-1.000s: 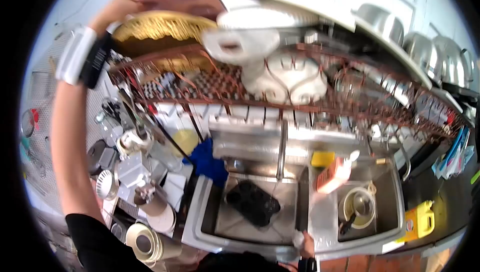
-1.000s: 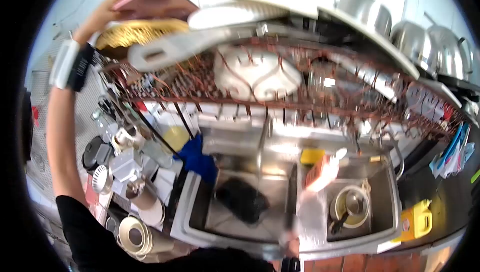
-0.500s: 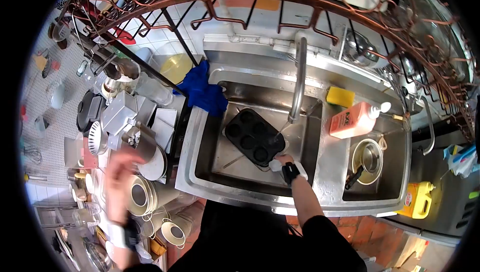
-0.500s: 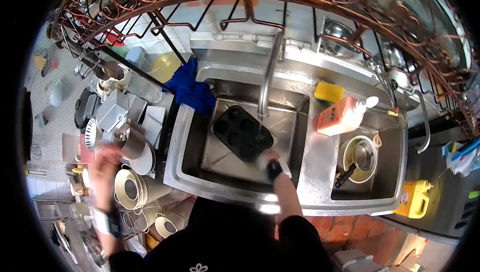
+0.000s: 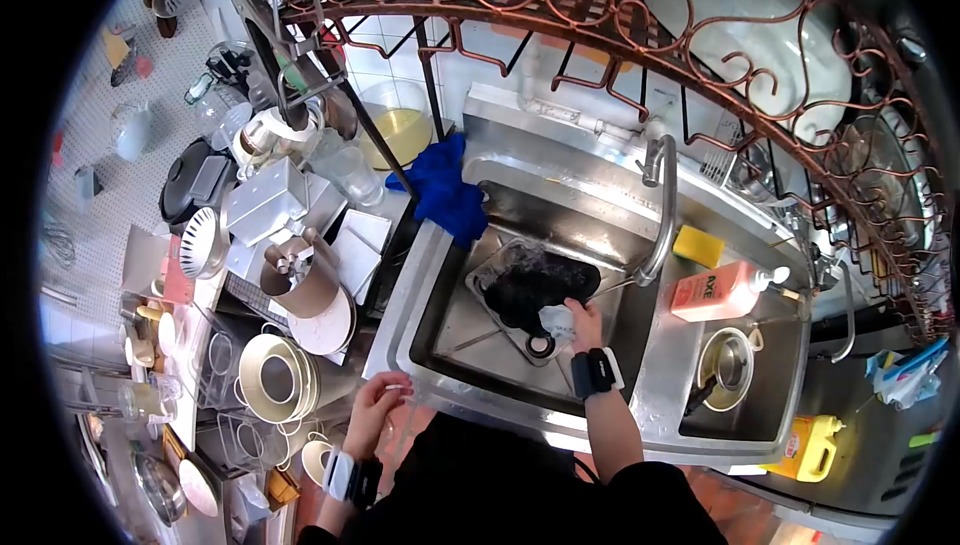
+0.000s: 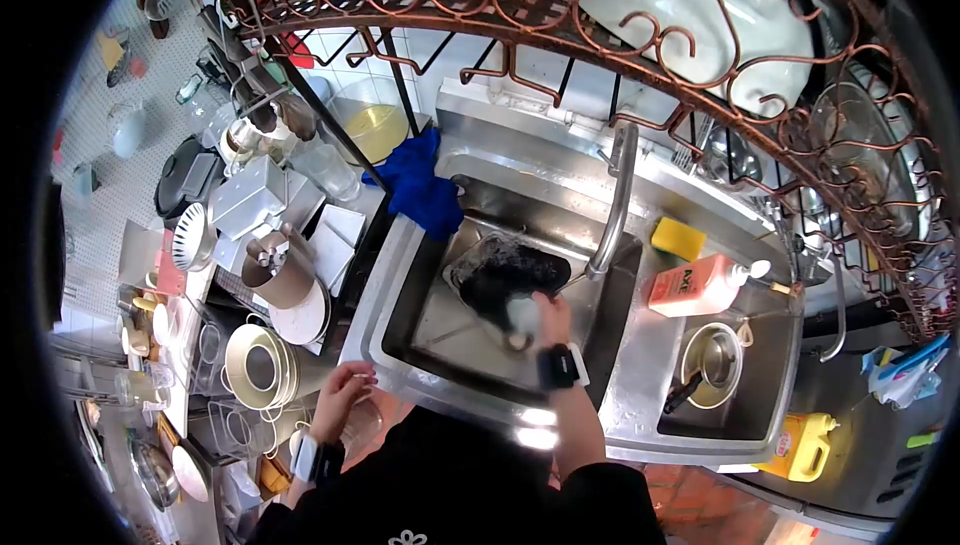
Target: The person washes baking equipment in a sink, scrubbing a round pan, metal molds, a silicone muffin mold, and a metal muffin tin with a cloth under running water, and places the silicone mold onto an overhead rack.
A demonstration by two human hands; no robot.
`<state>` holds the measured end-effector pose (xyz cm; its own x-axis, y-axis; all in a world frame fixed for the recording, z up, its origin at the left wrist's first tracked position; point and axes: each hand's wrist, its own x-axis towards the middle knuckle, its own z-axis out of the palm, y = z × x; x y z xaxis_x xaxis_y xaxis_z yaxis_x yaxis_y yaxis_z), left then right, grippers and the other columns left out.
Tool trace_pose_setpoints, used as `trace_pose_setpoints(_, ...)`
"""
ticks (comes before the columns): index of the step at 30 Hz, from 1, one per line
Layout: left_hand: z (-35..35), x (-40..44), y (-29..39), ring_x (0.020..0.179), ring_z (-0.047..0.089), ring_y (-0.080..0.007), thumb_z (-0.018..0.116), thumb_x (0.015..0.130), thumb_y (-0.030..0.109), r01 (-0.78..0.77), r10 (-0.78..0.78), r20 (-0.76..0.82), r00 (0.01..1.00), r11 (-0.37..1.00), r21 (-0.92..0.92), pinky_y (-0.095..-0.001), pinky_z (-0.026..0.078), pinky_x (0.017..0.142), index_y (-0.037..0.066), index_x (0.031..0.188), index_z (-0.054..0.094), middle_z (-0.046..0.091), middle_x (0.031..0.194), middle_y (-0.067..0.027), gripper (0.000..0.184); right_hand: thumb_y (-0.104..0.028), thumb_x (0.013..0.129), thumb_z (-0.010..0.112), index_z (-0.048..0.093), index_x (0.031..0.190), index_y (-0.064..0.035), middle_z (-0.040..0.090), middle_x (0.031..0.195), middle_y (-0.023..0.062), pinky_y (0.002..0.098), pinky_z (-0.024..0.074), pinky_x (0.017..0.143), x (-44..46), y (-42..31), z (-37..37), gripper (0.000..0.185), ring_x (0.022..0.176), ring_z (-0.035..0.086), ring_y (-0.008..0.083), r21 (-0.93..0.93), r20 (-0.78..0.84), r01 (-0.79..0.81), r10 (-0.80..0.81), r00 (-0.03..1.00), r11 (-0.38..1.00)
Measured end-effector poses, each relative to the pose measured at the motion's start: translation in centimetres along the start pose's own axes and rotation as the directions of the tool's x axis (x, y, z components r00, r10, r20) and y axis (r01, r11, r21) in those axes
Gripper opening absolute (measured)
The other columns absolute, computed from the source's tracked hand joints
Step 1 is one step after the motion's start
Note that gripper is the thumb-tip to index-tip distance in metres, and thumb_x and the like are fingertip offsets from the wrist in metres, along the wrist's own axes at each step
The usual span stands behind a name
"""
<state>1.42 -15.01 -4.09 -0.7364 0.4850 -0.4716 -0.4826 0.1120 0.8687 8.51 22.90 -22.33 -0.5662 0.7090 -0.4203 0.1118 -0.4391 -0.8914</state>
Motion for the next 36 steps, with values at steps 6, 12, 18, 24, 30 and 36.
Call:
trace_pose_setpoints(6, 3.2, 7.4, 0.0, 0.094, 0.056, -0.0134, 0.048, 0.088, 0.012, 0.039, -0.074, 0.23, 0.97, 0.988, 0.151, -0.0234, 0.042, 0.078, 0.002, 0.116, 0.048, 0.058, 0.103, -0.0047, 0.03, -0.008, 0.077, 0.061, 0.061, 0.09, -0.0054, 0.061, 0.074, 0.0008, 0.0237, 0.0437, 0.054, -7.8, -8.3, -3.4, 0.012, 0.059, 0.055, 0.0089, 0.034, 0.052, -0.033, 0.031, 0.998, 0.999)
trace_pose_setpoints(12, 8.8, 21.3, -11.1, 0.097, 0.054, -0.038, 0.058, 0.081, 0.022, -0.371, 0.194, 0.317, 0.928, 0.494, 0.786, -0.0404, 0.044, 0.082, -0.006, 0.12, 0.041, 0.05, 0.114, -0.0263, 0.051, -0.007, 0.079, 0.06, 0.06, 0.087, -0.0093, 0.062, 0.075, 0.0007, 0.0255, 0.0469, 0.058, -12.4, -8.8, -6.3, 0.008, 0.064, 0.059, 0.0118, 0.208, 0.088, -0.143, 0.127, 0.988, 0.968)
trace_pose_setpoints(18, 11.5, 22.7, -9.3, 0.092, 0.054, -0.0424, 0.065, 0.067, 0.004, -0.237, 0.124, 0.203, 0.971, 0.436, 0.868, -0.0437, 0.047, 0.079, -0.001, 0.107, 0.047, 0.048, 0.11, -0.0256, 0.044, -0.019, 0.082, 0.062, 0.059, 0.104, -0.0053, 0.062, 0.086, 0.0009, 0.0243, 0.0461, 0.061, -12.2, -4.7, -7.3, 0.026, 0.071, 0.058, 0.0102, -0.041, -0.073, -0.21, 0.207, 0.976, 0.977)
trace_pose_setpoints(24, 11.2, 24.1, -8.3, 0.099, 0.052, -0.0393, 0.066, 0.068, 0.001, -0.089, -0.01, 0.098, 0.995, 0.333, 0.939, -0.0413, 0.047, 0.083, -0.002, 0.108, 0.041, 0.046, 0.11, -0.0249, 0.048, -0.055, 0.064, 0.068, 0.055, 0.105, 0.0004, 0.062, 0.093, 0.0186, 0.0403, 0.0472, 0.076, -8.0, -0.8, -6.5, 0.07, 0.089, 0.06, 0.0328, -0.839, -0.155, -0.125, -0.012, 0.988, 0.529)
trace_pose_setpoints(30, 9.2, 27.8, -11.4, 0.1, 0.051, -0.0376, 0.068, 0.068, 0.024, -0.095, -0.072, 0.098, 0.993, 0.044, 0.995, -0.0399, 0.044, 0.087, -0.005, 0.109, 0.047, 0.047, 0.113, -0.0228, 0.055, -0.025, 0.056, 0.081, 0.04, 0.11, -0.0024, 0.059, 0.099, 0.019, 0.0414, 0.0468, 0.077, -2.6, 7.8, -6.9, 0.072, 0.09, 0.058, 0.0359, -0.845, -0.244, -0.157, -0.106, 0.964, 0.511)
trace_pose_setpoints(36, 7.9, 29.6, -9.1, 0.099, 0.052, -0.0377, 0.065, 0.066, 0.021, -0.394, 0.092, 0.412, 0.907, 0.532, 0.749, -0.0377, 0.044, 0.083, -0.001, 0.113, 0.049, 0.057, 0.101, -0.0223, 0.054, -0.03, 0.057, 0.078, 0.054, 0.097, -0.0049, 0.061, 0.093, 0.017, 0.0413, 0.0475, 0.074, -0.3, 8.4, -6.3, 0.053, 0.086, 0.06, 0.0345, -0.857, -0.268, -0.182, -0.116, 0.956, 0.482)
